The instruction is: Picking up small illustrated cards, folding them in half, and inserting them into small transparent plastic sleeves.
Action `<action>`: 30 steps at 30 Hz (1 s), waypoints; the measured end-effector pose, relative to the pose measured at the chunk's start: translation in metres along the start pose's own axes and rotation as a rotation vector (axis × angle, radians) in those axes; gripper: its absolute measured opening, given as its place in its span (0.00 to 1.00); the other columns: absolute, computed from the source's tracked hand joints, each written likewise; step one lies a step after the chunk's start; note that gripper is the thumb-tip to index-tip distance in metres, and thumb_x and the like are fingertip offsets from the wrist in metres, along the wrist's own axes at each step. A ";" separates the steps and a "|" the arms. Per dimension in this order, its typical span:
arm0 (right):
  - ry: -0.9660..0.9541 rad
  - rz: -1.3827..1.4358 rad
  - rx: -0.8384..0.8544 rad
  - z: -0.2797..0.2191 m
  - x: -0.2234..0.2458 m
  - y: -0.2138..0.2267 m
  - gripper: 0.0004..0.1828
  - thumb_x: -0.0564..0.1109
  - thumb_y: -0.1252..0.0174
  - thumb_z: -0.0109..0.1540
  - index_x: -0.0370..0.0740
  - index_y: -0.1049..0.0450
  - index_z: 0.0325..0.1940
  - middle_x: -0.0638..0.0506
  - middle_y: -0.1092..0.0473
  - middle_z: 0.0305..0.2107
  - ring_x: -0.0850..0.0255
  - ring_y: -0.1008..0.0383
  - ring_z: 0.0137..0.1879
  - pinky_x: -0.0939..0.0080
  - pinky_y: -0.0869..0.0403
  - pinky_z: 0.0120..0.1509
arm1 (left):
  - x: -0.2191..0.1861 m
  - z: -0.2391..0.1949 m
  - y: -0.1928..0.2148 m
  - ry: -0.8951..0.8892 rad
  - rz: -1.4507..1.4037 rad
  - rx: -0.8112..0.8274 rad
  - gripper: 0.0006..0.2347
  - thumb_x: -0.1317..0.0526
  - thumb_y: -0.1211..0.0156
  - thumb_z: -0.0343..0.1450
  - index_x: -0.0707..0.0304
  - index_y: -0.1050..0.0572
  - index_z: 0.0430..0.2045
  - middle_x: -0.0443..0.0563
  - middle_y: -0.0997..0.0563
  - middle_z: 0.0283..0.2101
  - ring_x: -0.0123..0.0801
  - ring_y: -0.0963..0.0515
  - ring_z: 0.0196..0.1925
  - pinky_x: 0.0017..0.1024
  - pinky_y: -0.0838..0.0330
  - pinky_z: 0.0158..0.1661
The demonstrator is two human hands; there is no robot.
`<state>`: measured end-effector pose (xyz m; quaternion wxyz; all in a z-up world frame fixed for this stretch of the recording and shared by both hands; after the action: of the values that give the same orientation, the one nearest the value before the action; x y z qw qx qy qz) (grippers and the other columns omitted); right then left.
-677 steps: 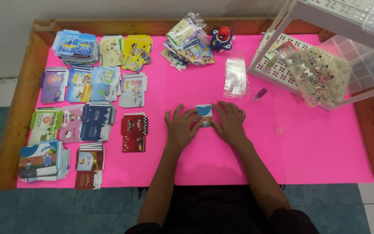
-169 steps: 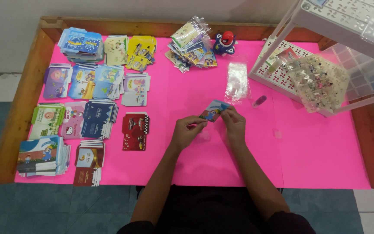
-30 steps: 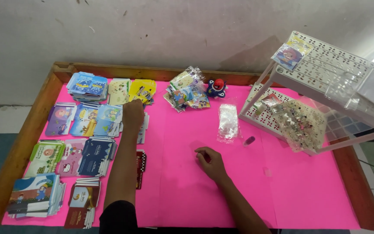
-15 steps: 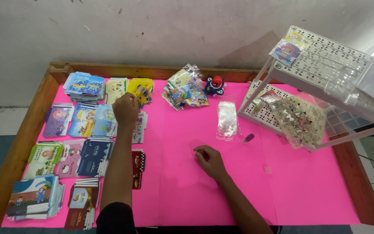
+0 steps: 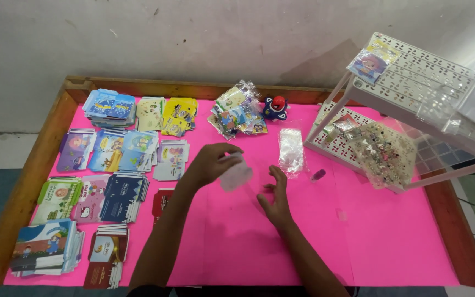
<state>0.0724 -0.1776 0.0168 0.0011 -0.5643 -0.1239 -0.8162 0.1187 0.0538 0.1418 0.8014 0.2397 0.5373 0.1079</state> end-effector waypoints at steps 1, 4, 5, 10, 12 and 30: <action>0.050 0.019 0.042 0.000 0.000 0.001 0.44 0.59 0.43 0.65 0.37 0.51 0.77 0.38 0.55 0.71 0.47 0.52 0.75 0.44 0.36 0.70 | -0.002 -0.004 -0.012 0.053 -0.077 0.069 0.13 0.57 0.35 0.71 0.58 0.20 0.47 0.61 0.16 0.36 0.43 0.19 0.30 0.42 0.24 0.37; -0.063 0.097 0.153 -0.019 -0.053 0.002 0.28 0.55 0.46 0.65 0.35 0.28 0.63 0.40 0.29 0.52 0.51 0.25 0.54 0.46 0.26 0.57 | 0.015 -0.015 -0.038 0.179 -0.169 0.155 0.14 0.57 0.34 0.69 0.51 0.19 0.48 0.55 0.15 0.34 0.36 0.22 0.26 0.35 0.26 0.34; -0.062 0.097 0.152 -0.018 -0.042 0.002 0.28 0.55 0.46 0.65 0.35 0.28 0.63 0.40 0.29 0.52 0.51 0.25 0.54 0.46 0.26 0.57 | 0.024 -0.018 -0.045 0.178 -0.168 0.154 0.14 0.57 0.34 0.69 0.51 0.19 0.48 0.55 0.15 0.34 0.36 0.22 0.26 0.35 0.26 0.34; -0.146 -0.051 0.028 -0.010 -0.006 0.005 0.08 0.45 0.40 0.66 0.43 0.18 0.36 0.53 0.27 0.17 0.66 0.29 0.26 0.62 0.27 0.33 | 0.041 -0.034 -0.066 0.136 0.159 0.052 0.23 0.45 0.43 0.74 0.53 0.31 0.62 0.54 0.24 0.59 0.46 0.23 0.59 0.46 0.31 0.59; -0.127 -0.180 -0.031 -0.010 -0.017 0.011 0.09 0.46 0.39 0.64 0.43 0.22 0.47 0.51 0.24 0.21 0.61 0.25 0.29 0.59 0.26 0.37 | 0.026 -0.047 -0.072 0.072 0.251 -0.033 0.24 0.43 0.43 0.73 0.55 0.31 0.61 0.55 0.28 0.61 0.47 0.28 0.63 0.47 0.34 0.61; 0.071 -0.492 0.038 0.000 -0.006 0.011 0.31 0.51 0.31 0.57 0.45 0.28 0.64 0.46 0.29 0.49 0.47 0.31 0.58 0.46 0.30 0.62 | 0.055 -0.094 -0.111 0.007 0.517 0.209 0.10 0.51 0.42 0.74 0.46 0.22 0.47 0.41 0.20 0.47 0.34 0.23 0.56 0.42 0.34 0.58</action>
<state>0.0758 -0.1895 0.0134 -0.1827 -0.4881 -0.2727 -0.8087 0.0460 0.0071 0.0127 0.7163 0.4500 0.4691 0.2537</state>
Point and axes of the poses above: each hand's wrist, its own z-axis towards the middle knuckle, its own y-axis out of the back of the hand, x = y × z, the point moved 3 cm from there along z, towards the middle knuckle
